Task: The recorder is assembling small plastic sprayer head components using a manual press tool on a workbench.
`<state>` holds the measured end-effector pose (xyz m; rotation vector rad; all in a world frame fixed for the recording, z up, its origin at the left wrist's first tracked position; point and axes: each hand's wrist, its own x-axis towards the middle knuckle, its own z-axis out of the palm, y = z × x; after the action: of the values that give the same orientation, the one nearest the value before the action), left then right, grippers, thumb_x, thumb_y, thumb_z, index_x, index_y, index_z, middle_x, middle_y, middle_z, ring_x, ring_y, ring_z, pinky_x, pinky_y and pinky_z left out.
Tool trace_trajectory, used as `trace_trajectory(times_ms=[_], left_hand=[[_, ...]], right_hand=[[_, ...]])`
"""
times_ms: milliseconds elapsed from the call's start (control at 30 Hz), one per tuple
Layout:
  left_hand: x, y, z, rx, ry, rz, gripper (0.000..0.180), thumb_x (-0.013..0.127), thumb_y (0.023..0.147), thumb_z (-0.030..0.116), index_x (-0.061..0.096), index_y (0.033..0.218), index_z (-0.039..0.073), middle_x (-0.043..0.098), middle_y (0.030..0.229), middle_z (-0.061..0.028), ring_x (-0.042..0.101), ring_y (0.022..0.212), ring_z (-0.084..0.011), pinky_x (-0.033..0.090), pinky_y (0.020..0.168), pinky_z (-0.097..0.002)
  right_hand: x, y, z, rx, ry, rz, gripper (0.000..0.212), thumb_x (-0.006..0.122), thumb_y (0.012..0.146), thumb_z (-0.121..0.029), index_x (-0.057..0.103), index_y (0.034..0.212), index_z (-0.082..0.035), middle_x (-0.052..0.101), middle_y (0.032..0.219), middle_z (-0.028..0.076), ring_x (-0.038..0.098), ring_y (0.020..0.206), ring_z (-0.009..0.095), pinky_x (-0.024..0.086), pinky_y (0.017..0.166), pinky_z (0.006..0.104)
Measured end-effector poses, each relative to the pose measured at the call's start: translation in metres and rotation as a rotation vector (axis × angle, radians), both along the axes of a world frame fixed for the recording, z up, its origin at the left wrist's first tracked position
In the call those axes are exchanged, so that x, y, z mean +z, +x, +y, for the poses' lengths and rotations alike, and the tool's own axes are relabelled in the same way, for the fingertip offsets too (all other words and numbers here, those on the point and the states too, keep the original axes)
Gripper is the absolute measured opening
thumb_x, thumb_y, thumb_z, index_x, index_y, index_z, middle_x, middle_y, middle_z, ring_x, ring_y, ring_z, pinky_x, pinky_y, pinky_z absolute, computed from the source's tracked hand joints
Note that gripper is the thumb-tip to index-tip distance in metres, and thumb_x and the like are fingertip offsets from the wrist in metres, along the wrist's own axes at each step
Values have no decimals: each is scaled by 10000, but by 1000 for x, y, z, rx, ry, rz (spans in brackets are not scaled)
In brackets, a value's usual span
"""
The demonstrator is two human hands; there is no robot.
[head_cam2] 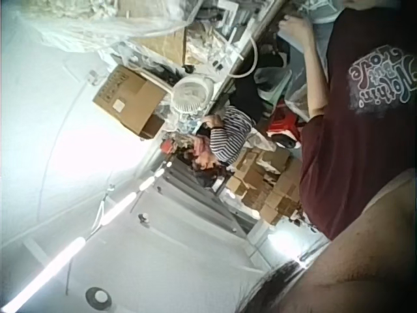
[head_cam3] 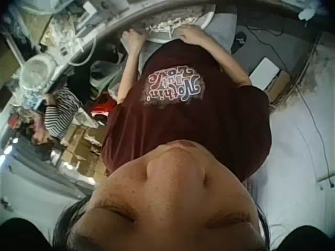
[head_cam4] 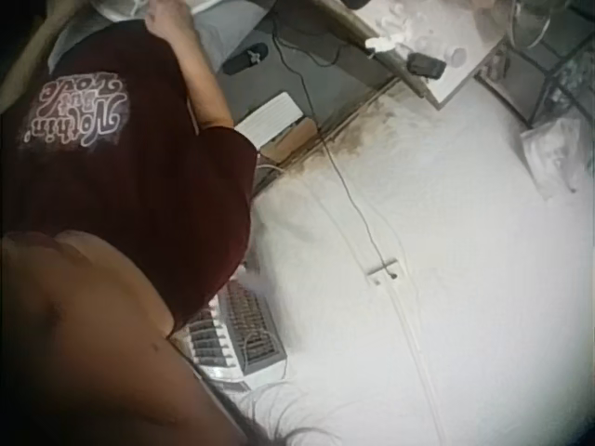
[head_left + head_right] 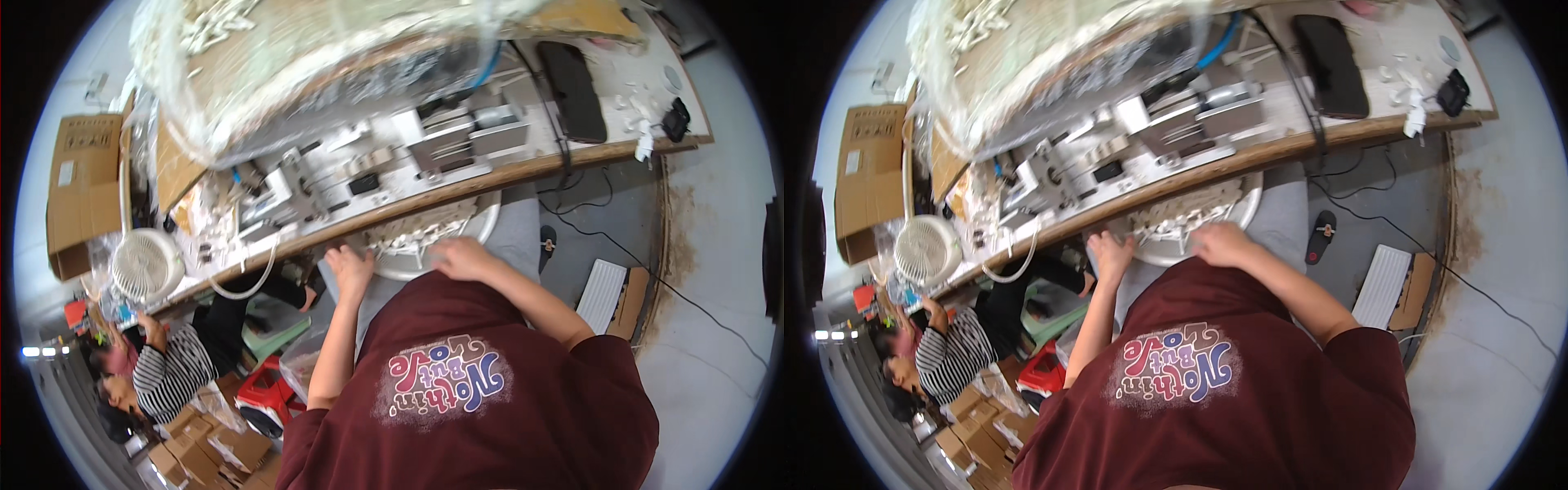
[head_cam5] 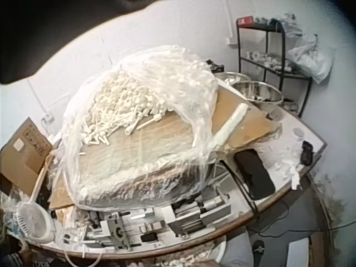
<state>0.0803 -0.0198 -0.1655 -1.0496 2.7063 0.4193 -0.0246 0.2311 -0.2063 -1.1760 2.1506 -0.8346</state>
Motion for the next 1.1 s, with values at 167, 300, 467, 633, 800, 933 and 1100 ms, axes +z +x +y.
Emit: trace_trajectory(times_ms=[167,300,467,633,800,933,1100], left_hand=[[20,-25,38,-465,78,214,427,724,808,233,631,1133,-28,597,1141,-246,531,1096,-427,406,997,-497],[12,-21,70,-707,328,66,372,706,829,252,665,1139,51,701,1005,-188,652,979,-369,495,916,-447],[22,-40,80,-756,476,-196,353,661,875,328,692,1130,86,721,892,-189,696,894,-346,549,799,-443],[36,-22,78,-780,490,-116,356,660,889,327,696,1141,79,719,926,-186,688,904,-360,543,812,-454],[67,-8,64,-749,511,85,335,668,903,271,686,1150,45,704,1065,-177,670,980,-353,529,854,-410],[112,-9,49,-761,517,269,276,681,897,233,696,1090,36,704,1050,-162,665,974,-356,528,841,-409],[156,-22,31,-824,478,608,152,685,889,161,703,993,51,705,945,-125,673,872,-322,534,766,-390]], right_hand=[[1,0,16,220,26,75,358,702,764,-249,697,1107,-145,699,1003,115,663,974,308,501,882,465],[15,-11,6,254,232,-12,393,728,683,-169,727,1076,-164,715,995,116,671,979,324,525,846,455],[26,-17,7,169,250,-54,417,700,668,-111,764,1070,-201,730,1000,120,682,975,315,542,840,420],[32,-9,6,184,274,-95,453,698,660,-107,757,1100,-193,725,1017,138,677,983,320,537,842,416],[17,7,9,131,220,-103,467,700,674,-100,734,1138,-146,716,1048,158,661,1016,345,522,887,425],[40,15,8,56,84,-136,386,669,770,-119,713,1154,-116,714,1070,156,669,1005,338,516,912,416],[132,2,-17,-75,-355,-291,230,697,839,-133,707,1043,-26,717,985,132,694,923,277,536,827,363]])
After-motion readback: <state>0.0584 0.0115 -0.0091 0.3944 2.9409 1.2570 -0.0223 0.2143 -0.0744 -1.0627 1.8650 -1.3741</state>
